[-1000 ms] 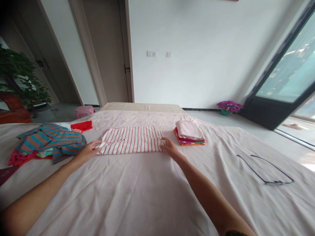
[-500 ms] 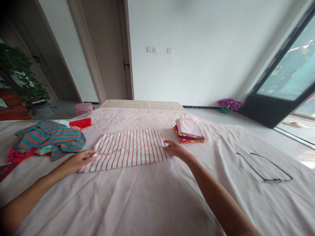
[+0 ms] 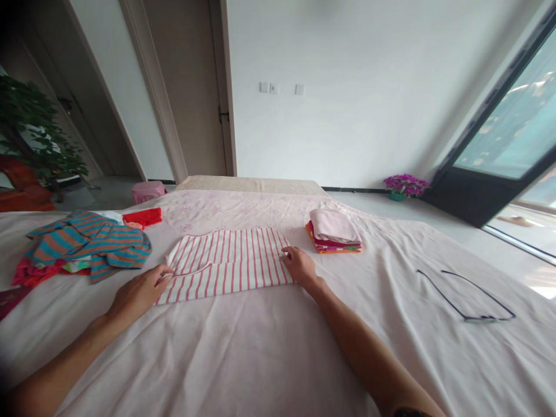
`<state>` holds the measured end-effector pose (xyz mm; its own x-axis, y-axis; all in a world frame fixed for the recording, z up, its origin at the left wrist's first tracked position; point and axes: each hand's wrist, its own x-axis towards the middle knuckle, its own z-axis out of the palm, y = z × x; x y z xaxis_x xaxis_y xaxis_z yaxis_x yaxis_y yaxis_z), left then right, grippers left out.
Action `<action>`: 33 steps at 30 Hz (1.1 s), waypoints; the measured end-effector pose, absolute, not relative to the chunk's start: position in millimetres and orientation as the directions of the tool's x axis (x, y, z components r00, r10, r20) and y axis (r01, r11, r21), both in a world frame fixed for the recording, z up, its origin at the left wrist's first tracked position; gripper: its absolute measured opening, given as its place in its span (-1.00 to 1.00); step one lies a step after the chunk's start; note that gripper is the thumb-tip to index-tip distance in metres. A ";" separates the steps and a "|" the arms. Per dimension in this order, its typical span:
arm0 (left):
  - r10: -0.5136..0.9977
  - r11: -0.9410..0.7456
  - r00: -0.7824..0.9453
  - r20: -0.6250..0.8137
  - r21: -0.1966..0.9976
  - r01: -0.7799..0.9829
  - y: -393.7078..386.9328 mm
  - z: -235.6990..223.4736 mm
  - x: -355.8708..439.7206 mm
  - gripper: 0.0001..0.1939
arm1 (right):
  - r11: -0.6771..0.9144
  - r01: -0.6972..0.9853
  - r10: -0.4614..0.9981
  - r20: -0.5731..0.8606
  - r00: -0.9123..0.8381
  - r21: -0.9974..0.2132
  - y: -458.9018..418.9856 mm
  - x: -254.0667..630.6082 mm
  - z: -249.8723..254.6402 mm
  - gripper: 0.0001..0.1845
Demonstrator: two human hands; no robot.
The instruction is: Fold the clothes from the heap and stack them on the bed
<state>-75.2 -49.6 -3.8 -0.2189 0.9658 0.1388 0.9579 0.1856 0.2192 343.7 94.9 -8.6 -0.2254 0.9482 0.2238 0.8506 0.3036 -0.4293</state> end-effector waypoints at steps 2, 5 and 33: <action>0.947 0.145 -0.165 0.275 0.093 0.985 -51.3 -0.2 -68.2 -0.66 | 0.301 0.873 0.944 0.250 -0.215 -0.383 90.2 340.7 -0.4 -0.67; 0.897 -0.086 0.075 0.435 0.004 0.996 -49.5 7.7 -49.0 -0.64 | 0.394 0.876 0.888 0.363 -0.284 -0.279 74.5 327.9 11.9 -0.62; 0.886 -0.383 0.368 0.283 -0.003 0.924 -25.9 -31.1 -35.2 -0.41 | 0.569 0.822 0.811 0.186 -0.554 -0.032 80.6 362.9 -23.6 -0.41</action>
